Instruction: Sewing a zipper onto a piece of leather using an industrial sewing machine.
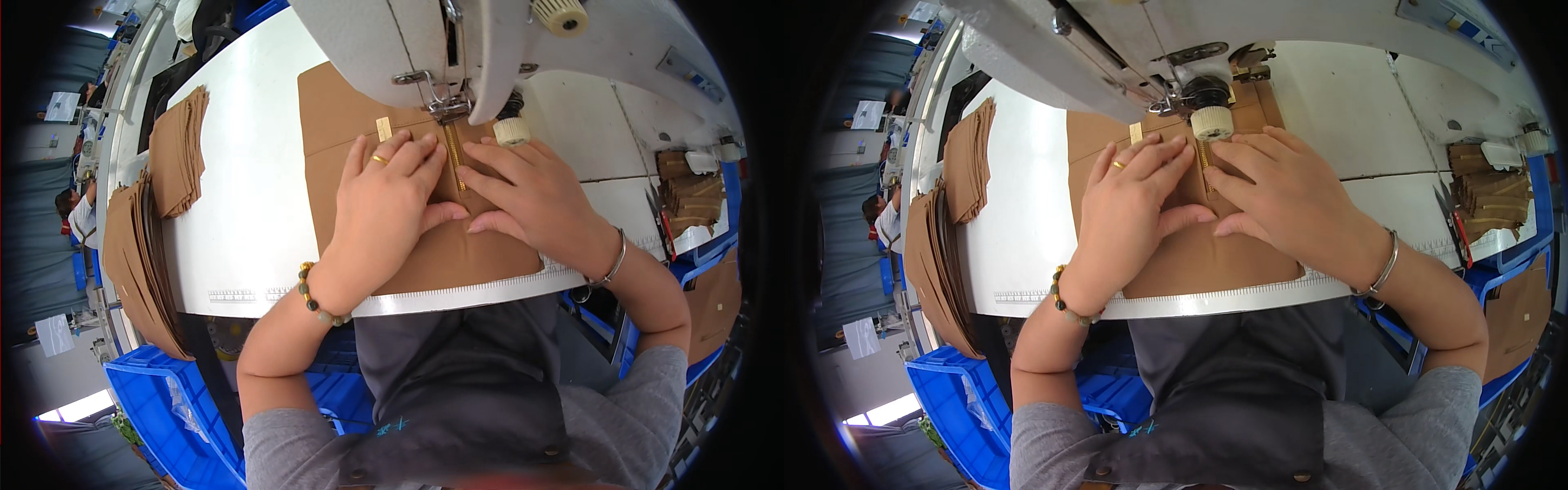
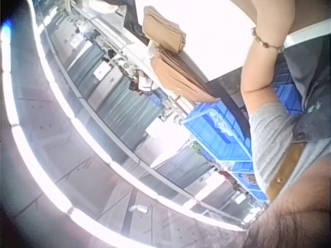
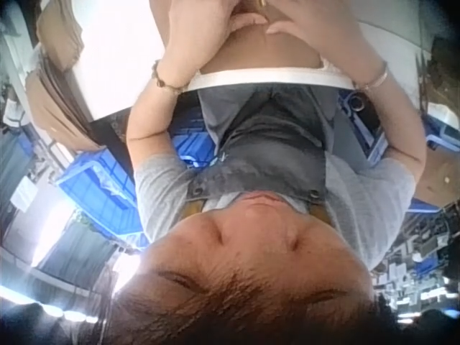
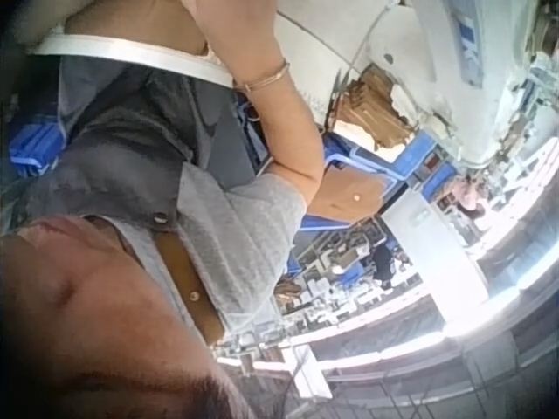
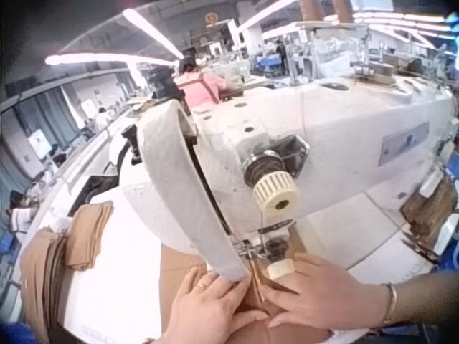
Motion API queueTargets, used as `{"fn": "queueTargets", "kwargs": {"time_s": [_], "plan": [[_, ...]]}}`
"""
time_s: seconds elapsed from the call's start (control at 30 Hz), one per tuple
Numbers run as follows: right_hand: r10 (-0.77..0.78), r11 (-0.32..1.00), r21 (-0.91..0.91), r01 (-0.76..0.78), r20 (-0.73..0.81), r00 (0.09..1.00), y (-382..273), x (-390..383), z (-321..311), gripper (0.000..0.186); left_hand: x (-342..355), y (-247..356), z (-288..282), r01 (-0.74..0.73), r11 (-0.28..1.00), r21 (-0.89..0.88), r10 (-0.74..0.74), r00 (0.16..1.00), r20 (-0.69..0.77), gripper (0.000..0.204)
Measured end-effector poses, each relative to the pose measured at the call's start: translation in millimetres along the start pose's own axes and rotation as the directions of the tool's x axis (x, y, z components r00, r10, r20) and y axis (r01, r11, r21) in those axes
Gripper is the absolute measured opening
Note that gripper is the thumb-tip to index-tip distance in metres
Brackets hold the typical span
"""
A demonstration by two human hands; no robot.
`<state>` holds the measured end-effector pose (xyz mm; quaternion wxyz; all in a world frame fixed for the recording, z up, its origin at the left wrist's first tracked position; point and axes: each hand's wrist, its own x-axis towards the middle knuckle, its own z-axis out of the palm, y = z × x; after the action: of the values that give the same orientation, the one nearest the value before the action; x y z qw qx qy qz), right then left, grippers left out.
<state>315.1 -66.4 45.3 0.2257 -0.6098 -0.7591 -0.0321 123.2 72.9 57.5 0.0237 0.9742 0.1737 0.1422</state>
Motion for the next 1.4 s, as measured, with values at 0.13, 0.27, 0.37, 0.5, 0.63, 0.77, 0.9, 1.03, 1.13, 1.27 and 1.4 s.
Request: {"fn": "queueTargets", "kwargs": {"time_s": [0.13,0.27,0.37,0.5,0.63,0.77,0.9,1.03,1.13,1.27,1.4], "plan": [[-0.028,0.999,0.047,0.025,0.06,0.998,-5,-7,-8,0.054,-21,14,-2,-0.033,0.992,-0.119,0.029,0.999,-0.033,0.05],[-0.024,0.999,0.041,0.022,0.051,0.998,-11,-11,-9,0.051,-28,20,-2,-0.042,0.988,-0.148,0.036,0.998,-0.042,0.054],[-0.039,0.999,0.023,0.038,0.051,0.998,-12,-11,-10,0.052,-28,19,-5,-0.054,0.991,-0.121,0.051,0.998,-0.024,0.057],[-0.039,0.999,-0.002,0.04,0.042,0.998,-9,-7,-8,0.054,-19,13,-4,-0.069,0.995,-0.073,0.068,0.997,-0.023,0.059],[-0.026,0.999,-0.027,0.028,0.057,0.998,-1,3,-5,0.054,-8,4,1,-0.069,0.996,-0.064,0.068,0.997,-0.029,0.058],[0.021,1.0,-0.024,-0.02,0.072,0.997,7,12,-1,0.054,2,-6,7,-0.082,0.996,-0.046,0.079,0.995,-0.058,0.057],[0.021,0.999,-0.044,-0.018,0.058,0.998,13,17,2,0.055,10,-14,12,-0.083,0.996,-0.045,0.078,0.992,-0.101,0.056],[0.003,0.998,-0.058,-0.004,-0.008,1.0,16,18,6,0.055,12,-16,15,-0.072,0.996,-0.057,0.064,0.99,-0.129,0.055],[-0.011,0.997,-0.081,0.011,-0.006,1.0,17,17,8,0.057,7,-12,14,-0.06,0.997,-0.05,0.053,0.99,-0.131,0.053],[-0.015,0.998,-0.062,0.015,-0.002,1.0,18,17,8,0.058,5,-9,13,-0.054,0.998,-0.037,0.049,0.991,-0.126,0.051],[-0.015,0.996,-0.084,0.016,0.01,1.0,19,18,7,0.06,6,-9,13,-0.048,0.998,-0.035,0.044,0.993,-0.112,0.05]]}}
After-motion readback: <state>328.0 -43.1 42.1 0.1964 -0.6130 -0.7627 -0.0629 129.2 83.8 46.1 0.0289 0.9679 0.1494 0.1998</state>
